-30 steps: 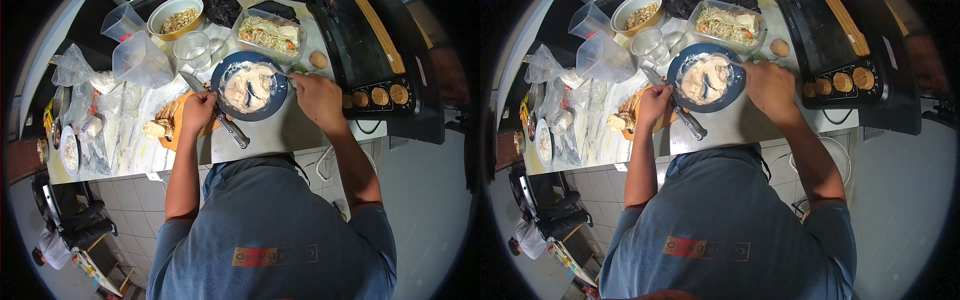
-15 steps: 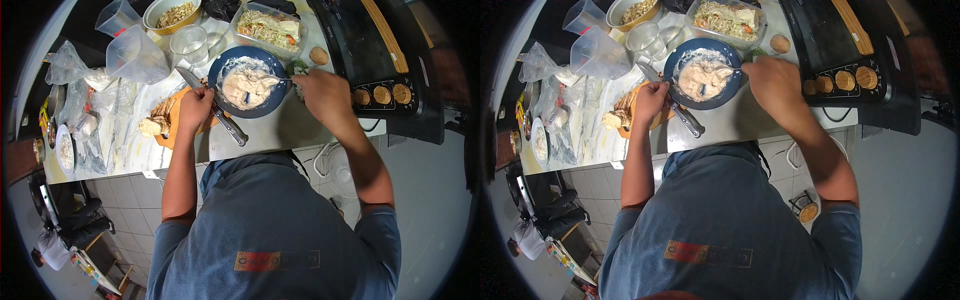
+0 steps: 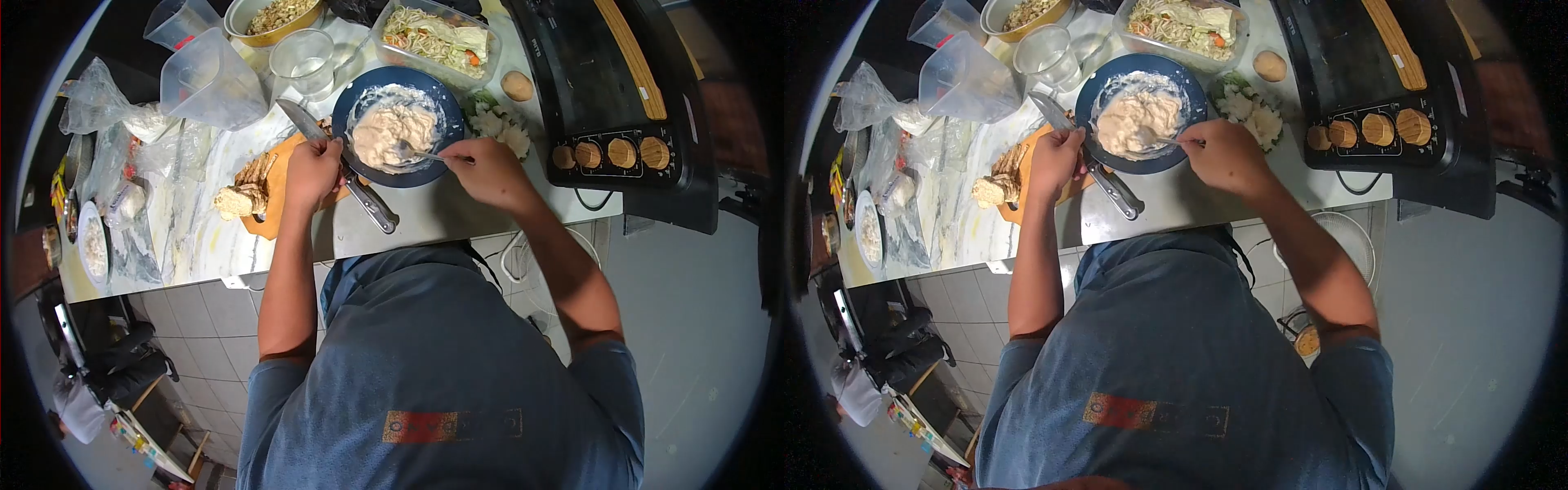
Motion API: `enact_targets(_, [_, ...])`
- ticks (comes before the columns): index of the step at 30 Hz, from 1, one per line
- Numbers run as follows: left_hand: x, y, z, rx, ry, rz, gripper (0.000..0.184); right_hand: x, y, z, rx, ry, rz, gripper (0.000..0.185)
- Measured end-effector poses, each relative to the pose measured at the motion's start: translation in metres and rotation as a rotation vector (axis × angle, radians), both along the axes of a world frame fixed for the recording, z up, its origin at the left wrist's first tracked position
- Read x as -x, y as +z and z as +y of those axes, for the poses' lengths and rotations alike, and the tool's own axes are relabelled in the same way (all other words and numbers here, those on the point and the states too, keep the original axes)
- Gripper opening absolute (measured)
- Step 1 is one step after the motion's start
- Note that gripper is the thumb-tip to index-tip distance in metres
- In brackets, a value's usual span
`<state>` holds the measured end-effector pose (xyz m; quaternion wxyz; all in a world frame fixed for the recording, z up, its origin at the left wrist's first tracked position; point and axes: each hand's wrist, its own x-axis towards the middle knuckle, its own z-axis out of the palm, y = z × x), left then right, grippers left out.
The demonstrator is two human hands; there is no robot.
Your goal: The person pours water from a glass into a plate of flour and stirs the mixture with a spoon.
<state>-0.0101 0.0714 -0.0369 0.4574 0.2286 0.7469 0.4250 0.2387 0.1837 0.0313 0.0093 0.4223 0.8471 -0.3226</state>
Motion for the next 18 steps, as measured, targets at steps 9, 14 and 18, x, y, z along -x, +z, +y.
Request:
enact_targets(9, [-0.001,0.000,-0.003,-0.054,-0.013,-0.050,0.036,0.002,0.029,-0.012,-0.554,-0.044,-0.030,0.022])
enact_targets(14, [-0.002,-0.006,-0.006,-0.052,-0.007,-0.032,0.037,0.004,0.038,-0.020,-0.579,-0.069,-0.213,0.020])
enact_targets(18, [-0.005,-0.005,-0.005,-0.034,-0.080,0.182,0.036,0.013,0.025,-0.006,-0.633,-0.065,-0.122,0.014])
